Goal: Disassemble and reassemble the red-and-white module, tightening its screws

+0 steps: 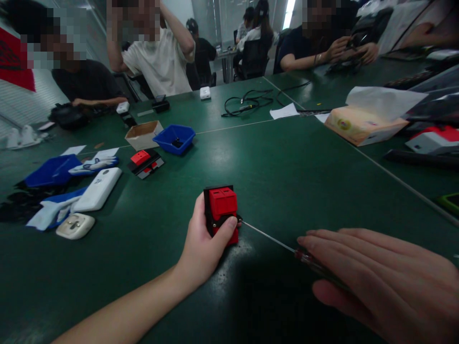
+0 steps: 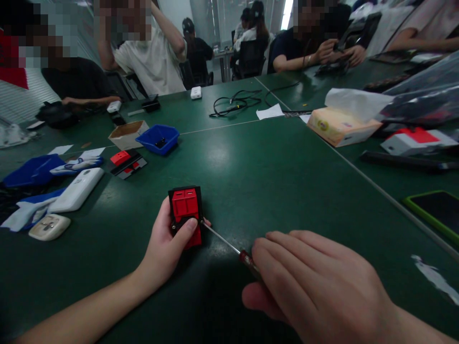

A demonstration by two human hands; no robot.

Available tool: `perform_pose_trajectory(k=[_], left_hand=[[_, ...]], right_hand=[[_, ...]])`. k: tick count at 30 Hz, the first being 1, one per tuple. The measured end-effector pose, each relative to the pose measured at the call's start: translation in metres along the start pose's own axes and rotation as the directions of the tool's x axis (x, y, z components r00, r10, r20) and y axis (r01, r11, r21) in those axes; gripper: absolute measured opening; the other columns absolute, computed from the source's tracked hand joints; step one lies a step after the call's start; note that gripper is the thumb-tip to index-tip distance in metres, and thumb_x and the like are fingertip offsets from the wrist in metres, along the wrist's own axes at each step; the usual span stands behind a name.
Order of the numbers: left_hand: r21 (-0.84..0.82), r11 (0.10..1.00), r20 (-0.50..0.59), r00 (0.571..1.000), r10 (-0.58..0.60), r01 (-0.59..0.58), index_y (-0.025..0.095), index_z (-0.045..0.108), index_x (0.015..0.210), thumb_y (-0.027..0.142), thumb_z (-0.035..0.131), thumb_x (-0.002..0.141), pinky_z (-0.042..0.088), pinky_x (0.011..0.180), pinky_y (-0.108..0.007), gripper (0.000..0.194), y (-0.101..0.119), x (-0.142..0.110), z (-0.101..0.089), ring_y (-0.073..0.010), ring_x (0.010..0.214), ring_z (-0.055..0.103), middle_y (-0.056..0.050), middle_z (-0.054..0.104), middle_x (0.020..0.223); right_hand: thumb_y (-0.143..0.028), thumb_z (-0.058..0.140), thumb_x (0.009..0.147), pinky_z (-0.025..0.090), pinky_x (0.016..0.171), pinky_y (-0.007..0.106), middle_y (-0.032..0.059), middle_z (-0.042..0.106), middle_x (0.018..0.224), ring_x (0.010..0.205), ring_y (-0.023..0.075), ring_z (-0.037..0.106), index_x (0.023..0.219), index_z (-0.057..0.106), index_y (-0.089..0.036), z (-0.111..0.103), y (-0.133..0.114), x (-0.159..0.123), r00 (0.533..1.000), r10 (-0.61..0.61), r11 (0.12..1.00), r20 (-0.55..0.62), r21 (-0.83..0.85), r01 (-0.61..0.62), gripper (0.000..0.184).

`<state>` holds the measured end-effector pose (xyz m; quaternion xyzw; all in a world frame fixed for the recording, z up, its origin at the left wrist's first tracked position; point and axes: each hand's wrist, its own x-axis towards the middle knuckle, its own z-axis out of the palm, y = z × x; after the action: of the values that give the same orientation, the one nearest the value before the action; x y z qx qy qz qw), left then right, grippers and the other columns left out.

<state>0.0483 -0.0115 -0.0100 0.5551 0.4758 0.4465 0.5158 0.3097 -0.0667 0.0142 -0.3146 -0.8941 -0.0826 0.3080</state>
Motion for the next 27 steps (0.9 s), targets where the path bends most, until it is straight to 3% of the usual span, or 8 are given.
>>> perform_pose_trajectory(k=[5,11,15,20,23,27], left_hand=[[-0.025,0.999,-0.005,1.000,-0.019,0.019,0.019,0.047,0.134,0.043,0.071,0.091,0.060,0.082,-0.036,0.055,0.001,0.000,0.001,-0.0232,0.088,0.074,-0.008,0.073,0.105],[-0.069,0.997,0.006,0.999,-0.041,0.041,0.019,0.047,0.131,0.043,0.072,0.090,0.061,0.079,-0.033,0.054,0.001,0.001,0.001,-0.0218,0.086,0.074,-0.008,0.071,0.102],[-0.074,0.996,0.018,0.999,-0.044,0.046,0.019,0.048,0.132,0.041,0.072,0.090,0.061,0.080,-0.033,0.053,0.002,0.001,0.001,-0.0218,0.087,0.074,-0.008,0.071,0.103],[-0.015,1.000,0.026,1.000,-0.002,0.003,0.020,0.049,0.134,0.041,0.072,0.090,0.059,0.085,-0.036,0.054,0.001,-0.001,-0.001,-0.0234,0.090,0.073,-0.009,0.072,0.107],[-0.027,1.000,0.031,1.000,-0.005,0.005,0.019,0.048,0.134,0.040,0.072,0.090,0.059,0.085,-0.036,0.054,0.001,-0.001,-0.001,-0.0227,0.089,0.073,-0.008,0.072,0.106],[-0.056,0.998,0.026,1.000,-0.009,0.010,0.020,0.047,0.134,0.040,0.072,0.091,0.059,0.083,-0.035,0.054,0.000,0.000,0.000,-0.0220,0.089,0.073,-0.007,0.071,0.104]], right_hand=[[-0.017,0.052,0.102,0.059,0.076,0.032,0.0084,0.078,0.102,0.085,0.0206,0.075,0.110,0.067,-0.014,0.000,-0.004,0.010,0.996,-0.081,0.997,-0.022,0.011,0.081,0.017],[-0.009,0.041,0.103,0.059,0.076,0.035,0.0066,0.080,0.102,0.092,0.0224,0.077,0.109,0.064,-0.016,0.002,-0.009,0.013,0.990,-0.141,0.990,0.005,-0.014,0.141,0.025],[-0.016,0.052,0.103,0.059,0.080,0.034,0.0071,0.080,0.100,0.088,0.0208,0.076,0.116,0.065,-0.014,0.004,-0.004,0.002,0.999,-0.044,0.999,0.009,-0.002,0.044,0.019],[-0.030,0.049,0.106,0.059,0.079,0.031,0.0038,0.075,0.086,0.076,0.0182,0.073,0.117,0.065,-0.017,-0.001,0.005,-0.005,0.993,0.080,0.991,0.090,0.097,-0.089,0.023],[-0.027,0.051,0.105,0.059,0.076,0.030,0.0041,0.076,0.088,0.073,0.0174,0.073,0.115,0.064,-0.015,-0.002,0.002,0.003,1.000,0.012,0.995,0.023,0.099,-0.014,0.021],[-0.012,0.044,0.104,0.055,0.073,0.033,0.0054,0.079,0.094,0.083,0.0199,0.074,0.105,0.064,-0.017,0.003,-0.012,0.013,0.996,-0.090,0.996,-0.028,-0.006,0.090,0.021]])
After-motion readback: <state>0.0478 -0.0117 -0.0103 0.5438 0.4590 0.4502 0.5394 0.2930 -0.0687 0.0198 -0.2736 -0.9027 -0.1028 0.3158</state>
